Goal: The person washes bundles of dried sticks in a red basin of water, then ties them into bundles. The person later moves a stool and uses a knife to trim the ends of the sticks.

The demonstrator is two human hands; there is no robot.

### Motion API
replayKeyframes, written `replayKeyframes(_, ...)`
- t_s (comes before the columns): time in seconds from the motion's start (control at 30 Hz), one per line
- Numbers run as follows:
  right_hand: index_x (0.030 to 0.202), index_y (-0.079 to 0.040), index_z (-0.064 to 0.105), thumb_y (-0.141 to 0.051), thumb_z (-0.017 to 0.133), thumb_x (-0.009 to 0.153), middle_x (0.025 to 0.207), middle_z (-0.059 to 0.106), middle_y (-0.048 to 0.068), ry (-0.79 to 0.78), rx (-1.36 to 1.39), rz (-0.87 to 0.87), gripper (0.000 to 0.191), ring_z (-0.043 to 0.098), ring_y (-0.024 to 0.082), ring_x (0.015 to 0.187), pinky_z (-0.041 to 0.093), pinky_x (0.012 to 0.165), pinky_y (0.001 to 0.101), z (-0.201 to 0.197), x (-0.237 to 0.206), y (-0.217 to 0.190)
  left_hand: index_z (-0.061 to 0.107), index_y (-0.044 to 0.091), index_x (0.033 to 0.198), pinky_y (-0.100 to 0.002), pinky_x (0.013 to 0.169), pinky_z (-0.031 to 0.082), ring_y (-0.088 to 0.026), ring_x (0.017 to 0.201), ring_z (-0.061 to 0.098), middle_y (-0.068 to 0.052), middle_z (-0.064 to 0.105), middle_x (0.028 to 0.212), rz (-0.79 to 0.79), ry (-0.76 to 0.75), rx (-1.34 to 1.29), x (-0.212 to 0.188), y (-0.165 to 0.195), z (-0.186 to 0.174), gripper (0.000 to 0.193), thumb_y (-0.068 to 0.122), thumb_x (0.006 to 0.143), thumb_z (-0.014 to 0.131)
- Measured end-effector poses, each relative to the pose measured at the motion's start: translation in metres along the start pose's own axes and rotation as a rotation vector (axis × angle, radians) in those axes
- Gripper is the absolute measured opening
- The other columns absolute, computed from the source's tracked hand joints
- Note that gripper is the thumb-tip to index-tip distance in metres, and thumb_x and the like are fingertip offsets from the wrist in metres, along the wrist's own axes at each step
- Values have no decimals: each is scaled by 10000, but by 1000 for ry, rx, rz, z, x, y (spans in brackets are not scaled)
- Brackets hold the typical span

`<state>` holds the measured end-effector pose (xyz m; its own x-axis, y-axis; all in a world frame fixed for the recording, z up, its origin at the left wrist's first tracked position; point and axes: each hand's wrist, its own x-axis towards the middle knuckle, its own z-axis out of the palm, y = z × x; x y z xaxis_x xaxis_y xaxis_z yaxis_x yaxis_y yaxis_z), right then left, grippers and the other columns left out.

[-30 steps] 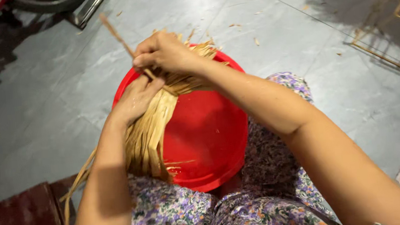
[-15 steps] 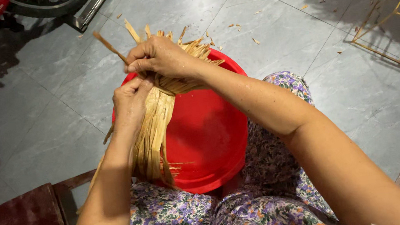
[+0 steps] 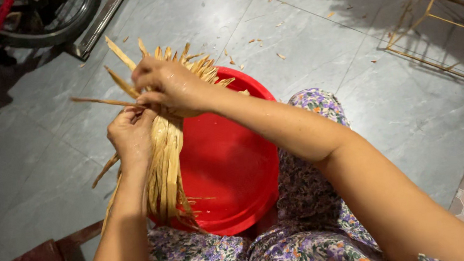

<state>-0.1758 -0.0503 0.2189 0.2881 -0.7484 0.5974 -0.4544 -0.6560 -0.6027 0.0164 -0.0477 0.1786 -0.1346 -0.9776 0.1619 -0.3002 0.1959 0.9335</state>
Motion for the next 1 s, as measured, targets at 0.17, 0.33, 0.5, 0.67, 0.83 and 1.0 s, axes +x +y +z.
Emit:
replayKeyframes(0.17,1009,-129,776,-262,756,892,963,725,62,-45,11,204,178,710,276,922,553,793,398,6,0,-5,758,-38,1002,-252,722,542,-100,774,687,-19,761,864,9,16,170,-1,-5,6,158,-36,862,685)
replayKeyframes(0.33,1039,-154,765,-275,749,905,944,740,47,-85,83,128,181,736,262,862,570,759,393,7,2,-3,726,-45,1022,-278,720,531,-125,808,657,-47,740,899,56,32,74,1,-11,7,179,-57,861,650)
replayKeyframes(0.5,1132,-109,742,-240,791,794,940,691,104,-119,-80,-169,366,706,324,861,572,741,421,7,-2,1,725,-22,1005,-260,727,558,-95,821,688,-36,750,931,-34,27,-106,5,-9,13,197,-56,817,676)
replayKeyframes(0.67,1001,-131,797,-189,782,871,890,792,29,56,178,291,144,760,184,780,596,727,331,15,1,12,657,-68,935,-284,678,494,-158,747,586,-161,698,845,-57,52,289,-3,15,15,114,-9,945,754)
replayKeyframes(0.83,952,4,791,-86,768,903,863,793,48,162,747,461,104,720,90,788,590,719,261,21,1,24,624,22,981,-203,712,539,-44,809,691,-9,742,896,16,23,-50,-9,31,19,168,63,904,767)
replayKeyframes(1.0,1019,0,796,-85,772,919,899,793,54,59,728,421,134,704,90,796,588,721,279,16,0,23,672,-25,935,-239,669,498,-71,732,611,-51,696,812,80,80,161,-9,16,13,103,22,932,763)
